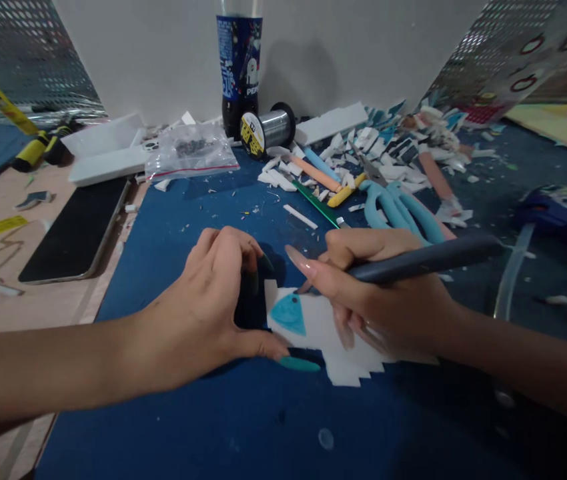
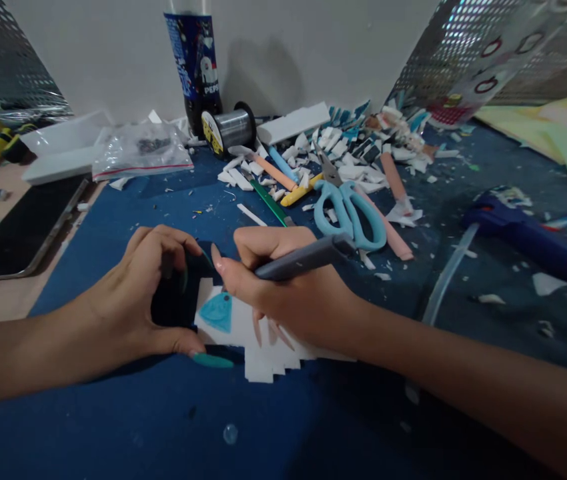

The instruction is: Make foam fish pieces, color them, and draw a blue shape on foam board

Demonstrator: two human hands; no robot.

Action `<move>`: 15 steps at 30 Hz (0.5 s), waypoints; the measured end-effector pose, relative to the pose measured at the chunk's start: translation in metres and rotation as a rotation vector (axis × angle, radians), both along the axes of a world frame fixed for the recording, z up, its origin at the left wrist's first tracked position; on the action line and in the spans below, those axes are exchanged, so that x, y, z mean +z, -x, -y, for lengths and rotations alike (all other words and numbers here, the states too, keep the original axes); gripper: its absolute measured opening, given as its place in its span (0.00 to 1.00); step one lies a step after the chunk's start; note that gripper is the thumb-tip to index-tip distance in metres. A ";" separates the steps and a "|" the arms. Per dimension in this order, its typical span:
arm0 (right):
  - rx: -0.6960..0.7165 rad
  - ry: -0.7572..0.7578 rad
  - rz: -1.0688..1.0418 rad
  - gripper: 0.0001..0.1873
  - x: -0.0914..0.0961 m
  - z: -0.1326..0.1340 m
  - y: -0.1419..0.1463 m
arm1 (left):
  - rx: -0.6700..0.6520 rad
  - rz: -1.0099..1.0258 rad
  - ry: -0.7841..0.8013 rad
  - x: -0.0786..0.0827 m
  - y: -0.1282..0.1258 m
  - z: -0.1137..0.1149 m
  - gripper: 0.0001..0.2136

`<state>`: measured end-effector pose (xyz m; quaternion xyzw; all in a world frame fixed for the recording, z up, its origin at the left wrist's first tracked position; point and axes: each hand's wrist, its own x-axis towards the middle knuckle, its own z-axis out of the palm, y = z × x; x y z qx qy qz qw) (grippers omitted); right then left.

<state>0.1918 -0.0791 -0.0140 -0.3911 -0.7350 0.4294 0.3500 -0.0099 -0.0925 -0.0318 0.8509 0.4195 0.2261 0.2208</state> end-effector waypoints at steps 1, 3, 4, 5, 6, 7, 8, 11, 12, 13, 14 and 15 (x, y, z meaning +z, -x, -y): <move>-0.056 -0.015 -0.037 0.23 0.000 0.001 0.000 | -0.003 0.052 0.010 0.000 0.000 0.000 0.26; -0.153 -0.052 -0.106 0.22 -0.001 0.002 -0.001 | 0.010 0.156 0.017 -0.003 0.000 -0.001 0.19; -0.179 -0.066 -0.142 0.20 -0.001 0.002 -0.003 | 0.028 0.209 0.012 -0.004 -0.001 -0.001 0.14; -0.183 -0.075 -0.180 0.19 -0.002 0.003 -0.004 | 0.060 0.255 0.010 -0.006 -0.001 -0.002 0.08; -0.170 -0.077 -0.227 0.16 -0.002 0.003 -0.005 | 0.089 0.310 0.002 -0.008 -0.002 -0.002 0.04; -0.141 -0.065 -0.271 0.14 -0.002 0.003 -0.007 | 0.107 0.373 0.007 -0.010 -0.003 -0.002 0.02; -0.111 -0.058 -0.312 0.12 -0.001 0.004 -0.009 | 0.112 0.414 0.041 -0.011 -0.004 -0.002 0.03; -0.039 -0.007 -0.414 0.09 0.003 0.005 -0.013 | 0.075 0.410 0.133 -0.008 -0.004 -0.001 0.07; -0.015 0.025 -0.450 0.12 0.006 0.005 -0.013 | 0.058 0.390 0.157 -0.006 -0.003 -0.001 0.07; 0.010 0.055 -0.486 0.15 0.008 0.006 -0.014 | 0.046 0.371 0.176 -0.003 -0.003 -0.001 0.08; 0.027 0.083 -0.517 0.18 0.010 0.006 -0.014 | 0.043 0.354 0.194 0.000 -0.002 -0.001 0.07; 0.028 0.099 -0.541 0.18 0.011 0.007 -0.014 | 0.053 0.341 0.206 0.002 -0.001 -0.001 0.07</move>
